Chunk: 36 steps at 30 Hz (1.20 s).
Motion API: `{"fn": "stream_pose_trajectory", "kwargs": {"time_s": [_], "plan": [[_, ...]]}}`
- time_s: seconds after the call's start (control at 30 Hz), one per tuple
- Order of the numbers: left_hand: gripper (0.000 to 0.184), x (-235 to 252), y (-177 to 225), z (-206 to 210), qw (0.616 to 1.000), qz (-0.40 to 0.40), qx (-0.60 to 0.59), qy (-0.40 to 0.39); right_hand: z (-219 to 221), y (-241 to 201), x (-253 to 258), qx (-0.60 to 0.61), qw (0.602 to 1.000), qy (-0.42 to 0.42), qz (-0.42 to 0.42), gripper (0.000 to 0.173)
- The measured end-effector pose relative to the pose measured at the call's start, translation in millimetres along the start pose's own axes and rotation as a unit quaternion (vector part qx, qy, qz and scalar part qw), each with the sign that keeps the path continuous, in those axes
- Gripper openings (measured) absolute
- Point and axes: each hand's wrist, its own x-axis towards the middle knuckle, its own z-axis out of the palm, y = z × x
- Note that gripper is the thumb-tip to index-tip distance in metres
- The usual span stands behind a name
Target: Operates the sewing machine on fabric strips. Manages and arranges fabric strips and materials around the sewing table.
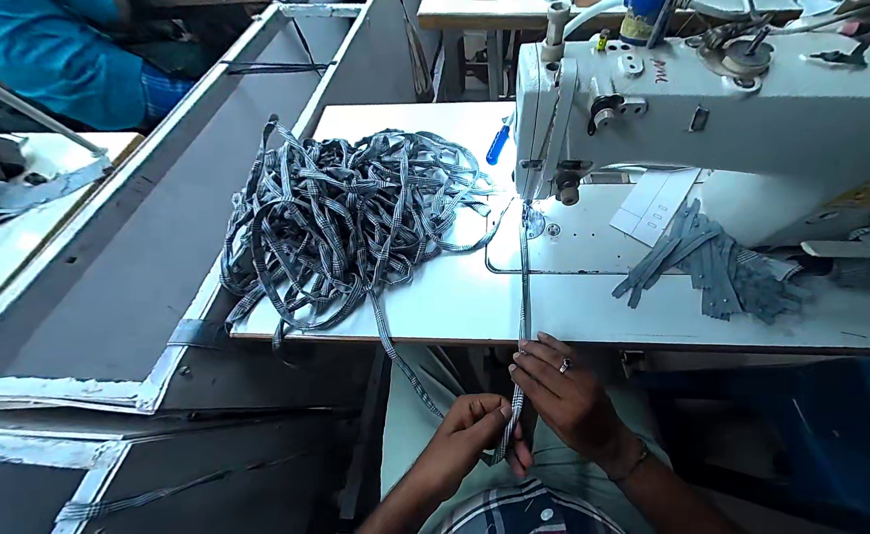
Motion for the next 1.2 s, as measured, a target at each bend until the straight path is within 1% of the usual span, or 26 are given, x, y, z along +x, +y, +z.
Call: {"fn": "stream_pose_trajectory", "kwargs": {"time_s": [0.03, 0.07, 0.1, 0.13, 0.17, 0.2, 0.23, 0.27, 0.3, 0.33, 0.4, 0.5, 0.53, 0.57, 0.6, 0.63, 0.67, 0.7, 0.73, 0.77, 0.83, 0.97, 1.03, 1.1, 1.17, 1.2], "plan": [[0.037, 0, 0, 1, 1.0, 0.002, 0.009, 0.005, 0, 1, 0, 0.003, 1.0, -0.005, -0.004, 0.019], [0.031, -1, 0, 4, 0.998, 0.015, 0.047, 0.026, 0, 1, 0, 0.001, 1.0, -0.011, -0.005, 0.018], [0.029, -2, 1, 8, 0.989, 0.039, 0.129, 0.064, 0, 2, 1, -0.003, 1.0, -0.015, -0.006, 0.018], [0.039, -2, 0, 12, 0.958, 0.073, 0.253, 0.116, 0, 1, 2, -0.009, 1.0, -0.016, -0.005, 0.017], [0.047, -3, -2, 13, 0.9, 0.111, 0.39, 0.16, 0, 0, 3, -0.013, 1.0, -0.017, -0.004, 0.015], [0.046, -4, -3, 14, 0.834, 0.143, 0.498, 0.19, 0, 0, 3, -0.013, 1.0, -0.016, -0.004, 0.014], [0.037, -5, -4, 15, 0.779, 0.167, 0.57, 0.203, 0, -1, 4, -0.011, 1.0, -0.016, -0.005, 0.012], [0.028, -7, -4, 16, 0.74, 0.185, 0.612, 0.207, 0, -1, 5, -0.007, 1.0, -0.016, -0.004, 0.011], [0.02, -8, -4, 17, 0.718, 0.202, 0.633, 0.208, 0, -2, 5, -0.002, 1.0, -0.015, -0.005, 0.01], [0.016, -10, -3, 18, 0.704, 0.221, 0.641, 0.211, 0, -2, 7, 0.001, 1.0, -0.014, -0.007, 0.01], [0.013, -13, -2, 15, 0.685, 0.256, 0.646, 0.217, -1, -3, 9, 0.002, 1.0, -0.015, -0.011, 0.008], [0.015, -18, -1, 12, 0.672, 0.284, 0.647, 0.222, -3, -3, 10, -0.002, 1.0, -0.02, -0.013, 0.008], [0.017, -20, -1, 12, 0.677, 0.283, 0.642, 0.221, -4, -4, 10, -0.006, 1.0, -0.019, -0.013, 0.009], [0.018, -21, 0, 12, 0.697, 0.276, 0.626, 0.217, -4, -4, 11, -0.011, 1.0, -0.017, -0.013, 0.01], [0.016, -23, 1, 13, 0.737, 0.261, 0.588, 0.207, -4, -4, 11, -0.013, 1.0, -0.014, -0.013, 0.011], [0.017, -25, 3, 14, 0.802, 0.234, 0.518, 0.185, -5, -5, 11, -0.014, 1.0, -0.012, -0.013, 0.011], [0.023, -27, 6, 14, 0.877, 0.191, 0.416, 0.147, -5, -5, 12, -0.015, 1.0, -0.01, -0.014, 0.011], [0.031, -30, 8, 13, 0.941, 0.137, 0.294, 0.096, -5, -5, 12, -0.014, 1.0, -0.008, -0.016, 0.01], [0.039, -32, 10, 11, 0.978, 0.085, 0.185, 0.044, -5, -6, 12, -0.013, 1.0, -0.003, -0.019, 0.01], [0.045, -33, 10, 8, 0.993, 0.042, 0.111, 0.003, -4, -7, 13, -0.012, 1.0, 0.007, -0.02, 0.01], [0.051, -33, 11, 3, 0.998, -0.011, 0.04, -0.05, -2, -9, 15, -0.008, 0.999, 0.034, -0.019, 0.011], [0.053, -35, 10, -5, 0.994, -0.029, -0.003, -0.102, 3, -12, 18, -0.004, 0.997, 0.081, 0.002, 0.016], [0.054, -35, 10, -7, 0.992, -0.032, -0.034, -0.12, 2, -12, 20, 0.011, 0.997, 0.082, 0.0, 0.019], [0.057, -34, 12, -8, 0.991, -0.039, -0.028, -0.127, 1, -9, 19, 0.019, 0.998, 0.058, -0.013, 0.019], [0.06, -34, 17, -9, 0.992, -0.047, 0.041, -0.11, -1, -4, 17, 0.022, 0.999, 0.03, -0.019, 0.015], [0.055, -34, 20, -11, 0.991, -0.039, 0.09, -0.09, -2, -2, 16, 0.027, 0.999, 0.018, -0.018, 0.013]]}}
